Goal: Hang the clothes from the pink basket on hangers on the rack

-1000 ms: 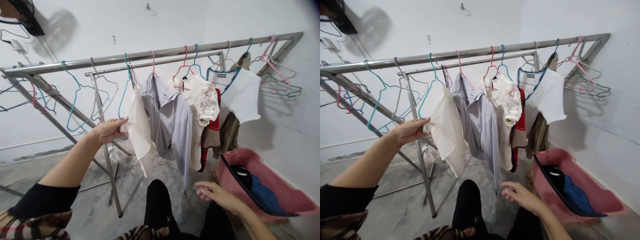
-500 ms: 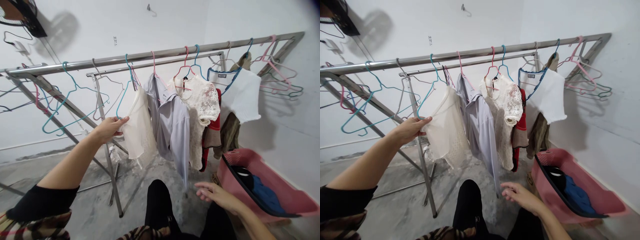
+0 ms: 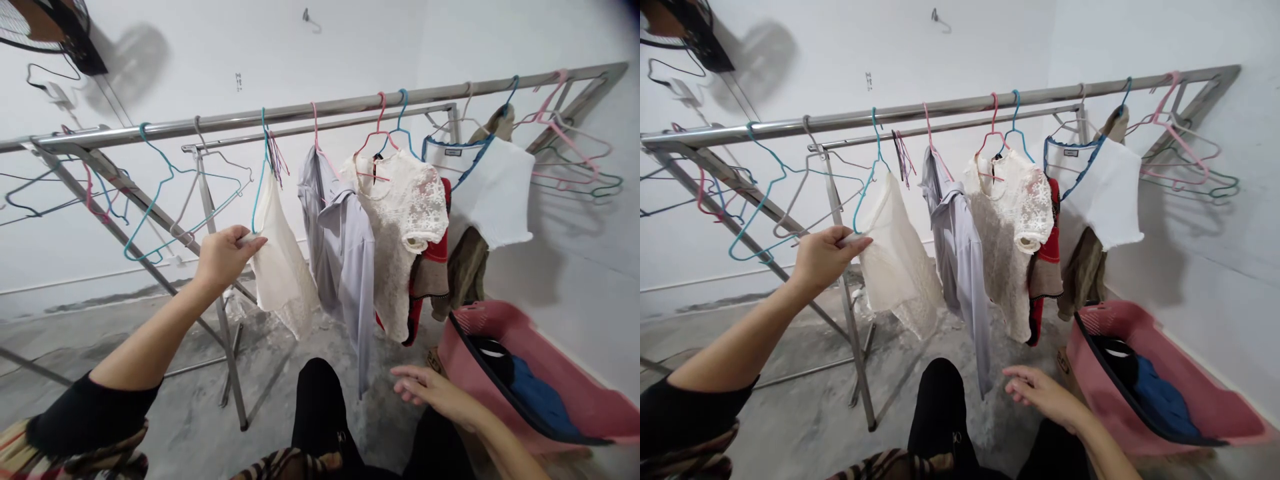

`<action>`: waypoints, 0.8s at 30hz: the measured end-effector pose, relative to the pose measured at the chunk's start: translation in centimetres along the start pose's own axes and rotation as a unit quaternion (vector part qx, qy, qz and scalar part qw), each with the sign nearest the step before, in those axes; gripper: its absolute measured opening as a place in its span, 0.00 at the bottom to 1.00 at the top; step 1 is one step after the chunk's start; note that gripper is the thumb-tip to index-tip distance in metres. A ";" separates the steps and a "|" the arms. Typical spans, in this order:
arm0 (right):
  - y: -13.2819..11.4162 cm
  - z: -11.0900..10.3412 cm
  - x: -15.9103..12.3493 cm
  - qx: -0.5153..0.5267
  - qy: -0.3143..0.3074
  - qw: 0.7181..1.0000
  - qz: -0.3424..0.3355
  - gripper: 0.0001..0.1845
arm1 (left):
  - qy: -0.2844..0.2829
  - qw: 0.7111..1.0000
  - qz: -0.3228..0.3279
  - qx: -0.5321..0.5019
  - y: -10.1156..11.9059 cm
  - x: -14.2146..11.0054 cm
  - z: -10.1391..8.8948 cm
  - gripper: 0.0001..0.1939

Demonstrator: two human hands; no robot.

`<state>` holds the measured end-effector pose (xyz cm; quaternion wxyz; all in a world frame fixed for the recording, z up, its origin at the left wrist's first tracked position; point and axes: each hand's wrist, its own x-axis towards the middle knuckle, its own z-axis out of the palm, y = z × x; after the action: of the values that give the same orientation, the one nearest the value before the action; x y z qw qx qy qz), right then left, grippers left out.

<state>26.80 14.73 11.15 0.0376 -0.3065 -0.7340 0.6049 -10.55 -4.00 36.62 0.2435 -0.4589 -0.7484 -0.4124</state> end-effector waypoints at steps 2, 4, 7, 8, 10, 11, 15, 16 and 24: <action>0.2 0.0 0.1 0.001 -0.002 1.000 0.001 0.45 | 0.051 0.992 0.097 0.061 -0.3 -0.2 0.2 0.15; 0.2 -0.1 0.1 -0.001 -0.001 1.000 0.008 0.45 | 0.097 0.968 0.203 0.111 -0.7 -0.4 0.6 0.15; 0.2 -0.1 0.2 -0.005 0.001 1.000 0.012 0.46 | 0.138 0.925 0.316 0.157 -1.1 -0.7 0.9 0.14; 0.2 -0.1 0.2 -0.006 0.002 1.000 0.012 0.46 | 0.144 0.915 0.340 0.163 -1.3 -0.8 1.1 0.13; 0.2 0.0 0.2 -0.008 0.004 1.000 0.012 0.46 | 0.144 0.905 0.367 0.161 -1.4 -1.0 1.4 0.11; 0.2 0.0 0.3 -0.010 0.004 1.000 0.012 0.45 | 0.140 0.907 0.367 0.153 -1.5 -1.1 1.6 0.11; 0.2 0.1 0.3 -0.013 0.000 1.000 0.003 0.45 | 0.088 0.959 0.256 0.085 -1.8 -1.5 2.8 0.14; 0.1 0.1 0.3 -0.012 0.000 1.000 0.000 0.44 | 0.054 0.975 0.206 0.062 -1.9 -1.7 3.2 0.14; -3.4 2.4 0.0 -0.046 0.031 0.994 -0.098 0.47 | -0.254 0.947 0.012 -0.196 3.0 -6.7 6.0 0.17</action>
<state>24.41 12.35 13.56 0.1056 -0.2534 -0.7859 0.5541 -4.75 -1.53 29.56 -0.0440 -0.5960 -0.6843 -0.4178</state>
